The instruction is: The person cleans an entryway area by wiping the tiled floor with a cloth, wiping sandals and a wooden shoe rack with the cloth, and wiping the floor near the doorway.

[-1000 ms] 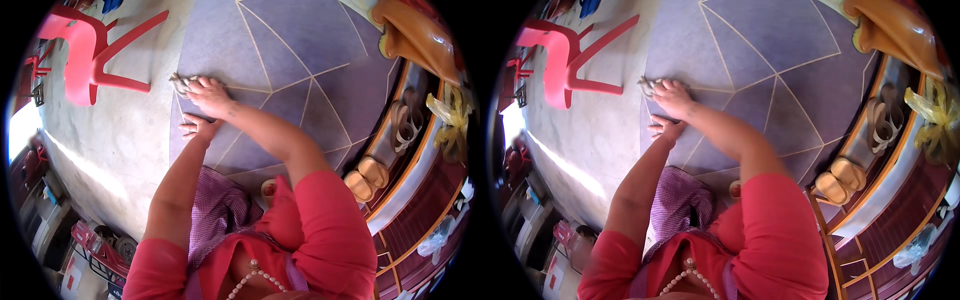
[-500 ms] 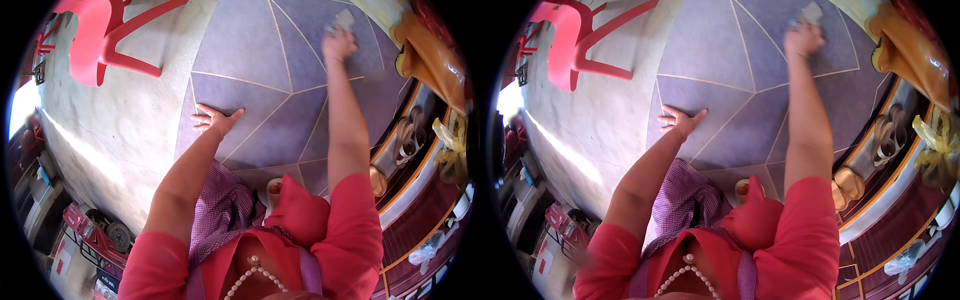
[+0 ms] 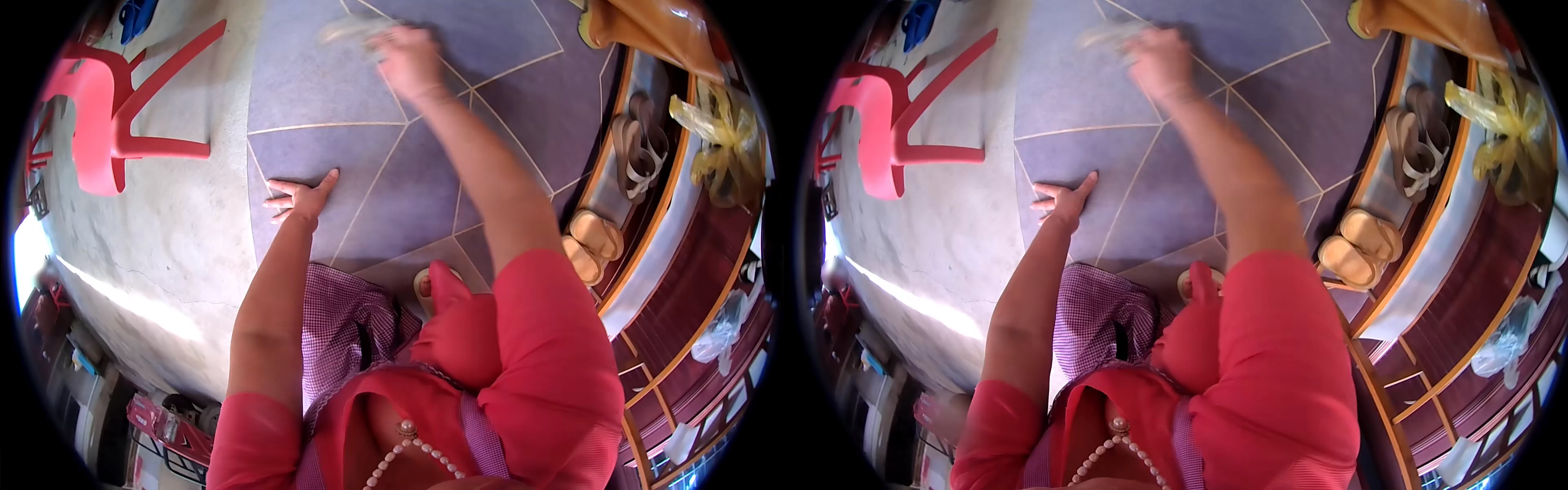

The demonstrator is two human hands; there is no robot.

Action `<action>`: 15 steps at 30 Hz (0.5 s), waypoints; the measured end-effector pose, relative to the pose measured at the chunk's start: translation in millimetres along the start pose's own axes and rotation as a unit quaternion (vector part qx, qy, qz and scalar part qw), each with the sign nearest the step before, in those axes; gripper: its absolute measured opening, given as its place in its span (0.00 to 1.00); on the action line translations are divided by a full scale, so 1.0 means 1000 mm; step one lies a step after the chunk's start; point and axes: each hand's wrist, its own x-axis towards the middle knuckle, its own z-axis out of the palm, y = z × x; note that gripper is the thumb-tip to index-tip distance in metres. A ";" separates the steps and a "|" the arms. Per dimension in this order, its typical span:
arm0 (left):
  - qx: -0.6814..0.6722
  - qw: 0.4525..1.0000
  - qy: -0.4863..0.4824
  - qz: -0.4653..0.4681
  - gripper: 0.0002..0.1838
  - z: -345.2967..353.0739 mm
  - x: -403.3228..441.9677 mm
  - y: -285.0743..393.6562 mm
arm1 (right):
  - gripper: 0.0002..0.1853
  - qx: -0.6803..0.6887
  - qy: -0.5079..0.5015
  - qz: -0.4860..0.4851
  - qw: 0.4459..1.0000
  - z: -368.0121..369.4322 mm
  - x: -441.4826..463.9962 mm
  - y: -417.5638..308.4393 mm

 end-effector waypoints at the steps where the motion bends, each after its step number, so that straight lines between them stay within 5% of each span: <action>1: 0.001 1.000 0.000 0.002 0.78 -0.001 0.000 0.000 | 0.20 -0.053 -0.010 0.068 0.996 -0.024 -0.007 0.033; 4: 0.012 1.000 0.016 0.000 0.77 0.001 -0.002 0.000 | 0.23 -0.213 0.101 0.165 0.958 -0.081 -0.072 0.131; 7: 0.020 0.999 0.037 0.008 0.77 0.006 0.000 -0.003 | 0.26 -0.290 0.090 0.409 0.860 -0.121 -0.151 0.191; 13: -0.007 0.997 0.074 0.029 0.76 0.017 0.010 -0.011 | 0.23 -0.288 0.109 0.525 0.793 -0.124 -0.168 0.158; 15: 0.018 0.995 0.102 0.015 0.75 0.014 0.000 -0.005 | 0.19 -0.211 0.148 0.396 0.881 -0.094 -0.156 0.126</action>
